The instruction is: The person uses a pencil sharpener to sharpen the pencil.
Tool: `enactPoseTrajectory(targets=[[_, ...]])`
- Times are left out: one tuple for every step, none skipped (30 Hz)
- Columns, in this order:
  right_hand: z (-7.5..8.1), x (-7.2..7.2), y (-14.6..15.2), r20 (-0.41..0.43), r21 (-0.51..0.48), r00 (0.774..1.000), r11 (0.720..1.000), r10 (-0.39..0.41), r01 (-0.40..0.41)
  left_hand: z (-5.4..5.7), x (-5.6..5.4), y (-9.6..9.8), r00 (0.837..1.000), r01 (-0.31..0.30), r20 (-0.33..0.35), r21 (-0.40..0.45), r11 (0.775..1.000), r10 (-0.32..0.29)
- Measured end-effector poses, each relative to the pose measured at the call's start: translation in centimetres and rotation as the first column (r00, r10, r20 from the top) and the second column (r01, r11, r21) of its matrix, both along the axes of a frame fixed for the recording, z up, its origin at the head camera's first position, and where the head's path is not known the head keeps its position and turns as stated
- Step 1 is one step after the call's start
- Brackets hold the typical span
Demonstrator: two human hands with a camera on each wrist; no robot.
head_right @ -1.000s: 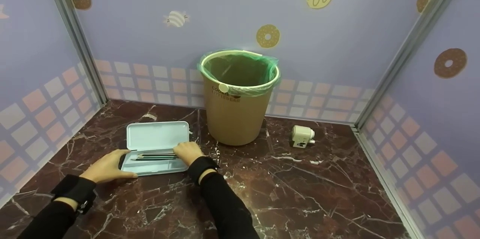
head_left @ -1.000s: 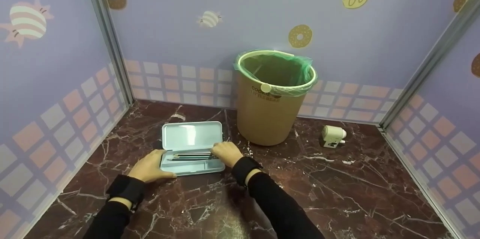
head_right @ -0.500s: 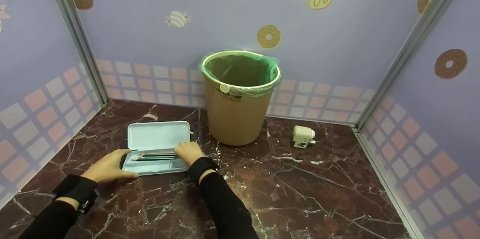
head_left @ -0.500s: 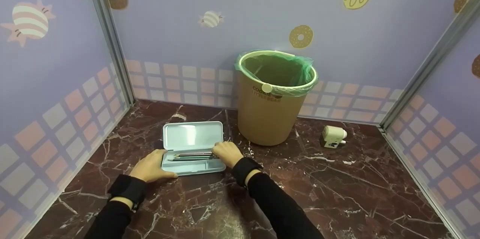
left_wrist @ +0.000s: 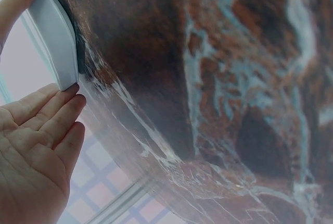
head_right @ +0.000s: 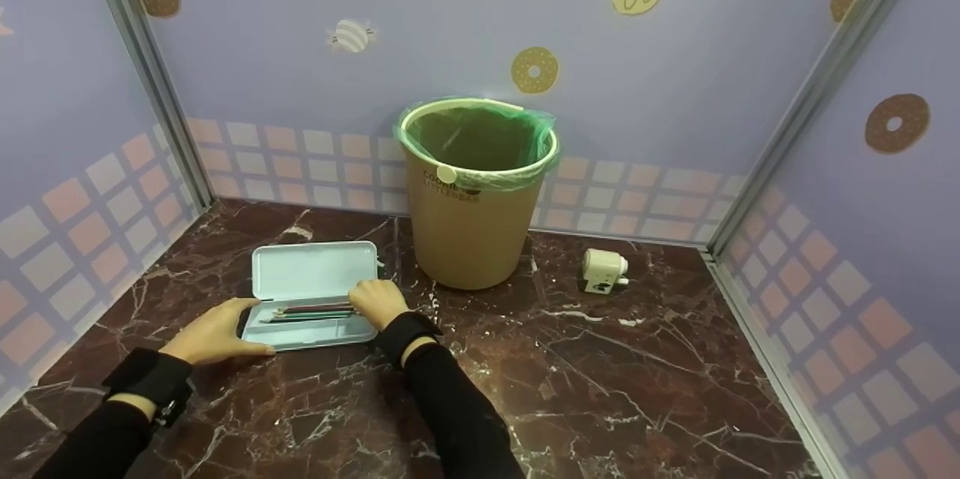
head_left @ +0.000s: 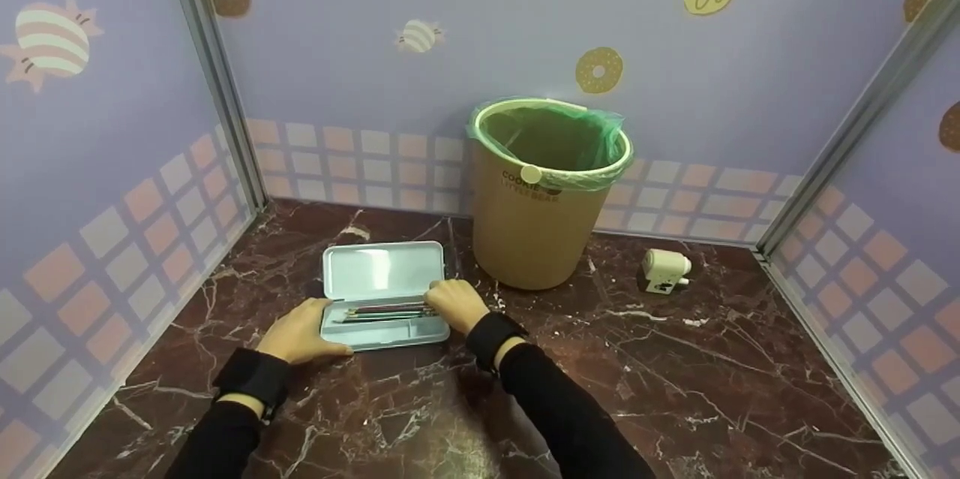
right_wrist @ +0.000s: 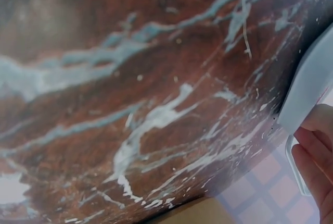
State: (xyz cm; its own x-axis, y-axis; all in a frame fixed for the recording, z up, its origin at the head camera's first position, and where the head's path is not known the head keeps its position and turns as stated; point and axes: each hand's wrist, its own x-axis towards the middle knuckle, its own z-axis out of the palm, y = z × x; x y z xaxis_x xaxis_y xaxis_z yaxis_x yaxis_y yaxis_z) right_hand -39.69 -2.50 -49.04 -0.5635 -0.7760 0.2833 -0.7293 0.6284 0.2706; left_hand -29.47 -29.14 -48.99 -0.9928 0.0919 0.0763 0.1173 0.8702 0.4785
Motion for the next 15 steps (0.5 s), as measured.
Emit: enactPoseTrajectory(targets=[[0.0,0.0,0.1,-0.001,-0.001,1.000,1.000,0.003,-0.003,0.0,0.0,0.0,1.000,0.001,0.000,0.002,1.000,-0.001],[0.0,0.0,0.1,-0.004,0.001,1.000,1.000,0.007,-0.007,-0.1,0.0,0.0,1.000,0.002,-0.001,0.004,1.000,-0.002],[0.0,0.0,0.2,-0.007,0.003,1.000,1.000,0.011,-0.011,-0.1,0.0,0.0,1.000,0.003,-0.002,0.006,1.000,-0.003],[0.0,0.0,0.2,-0.009,0.004,1.000,1.000,0.017,-0.016,-0.1,0.0,0.0,1.000,0.007,-0.005,0.003,1.000,-0.007],[0.0,0.1,0.3,-0.012,0.007,1.000,1.000,0.022,-0.022,-0.1,0.0,-0.1,1.000,0.007,-0.006,0.005,1.000,-0.007],[0.1,0.1,0.4,-0.015,0.009,1.000,1.000,0.026,-0.026,-0.1,0.0,-0.1,1.000,0.008,-0.007,0.005,1.000,-0.008],[0.2,0.2,0.5,-0.016,0.009,0.999,1.000,0.031,-0.030,-0.1,0.0,-0.1,1.000,0.011,-0.009,0.008,1.000,-0.011],[0.3,0.3,0.6,-0.016,0.009,0.999,0.999,0.034,-0.034,-0.1,-0.1,-0.1,1.000,0.014,-0.011,0.006,1.000,-0.014],[0.3,0.4,0.7,-0.020,0.008,0.999,0.999,0.036,-0.036,-0.1,-0.1,-0.1,1.000,0.018,-0.012,0.006,1.000,-0.018],[0.4,0.5,0.8,-0.023,0.005,0.999,0.999,0.039,-0.039,-0.1,-0.1,-0.1,1.000,0.022,-0.014,0.006,1.000,-0.022],[0.6,0.6,1.0,-0.023,0.001,0.999,0.999,0.041,-0.041,-0.2,0.0,-0.1,1.000,0.024,-0.015,0.009,1.000,-0.024],[0.7,0.7,1.1,-0.025,-0.005,0.999,0.999,0.042,-0.042,-0.2,0.0,-0.2,1.000,0.027,-0.016,0.009,1.000,-0.027],[0.7,0.8,1.2,-0.026,-0.011,0.999,0.999,0.043,-0.043,-0.2,-0.1,-0.2,0.999,0.031,-0.019,0.008,0.999,-0.031],[0.8,0.8,1.3,-0.026,-0.016,0.999,0.999,0.043,-0.043,-0.2,-0.1,-0.2,0.999,0.034,-0.021,0.009,0.999,-0.033],[0.9,0.9,1.4,-0.028,-0.023,0.999,0.999,0.042,-0.043,-0.2,-0.1,-0.2,0.999,0.036,-0.023,0.013,0.999,-0.036]])
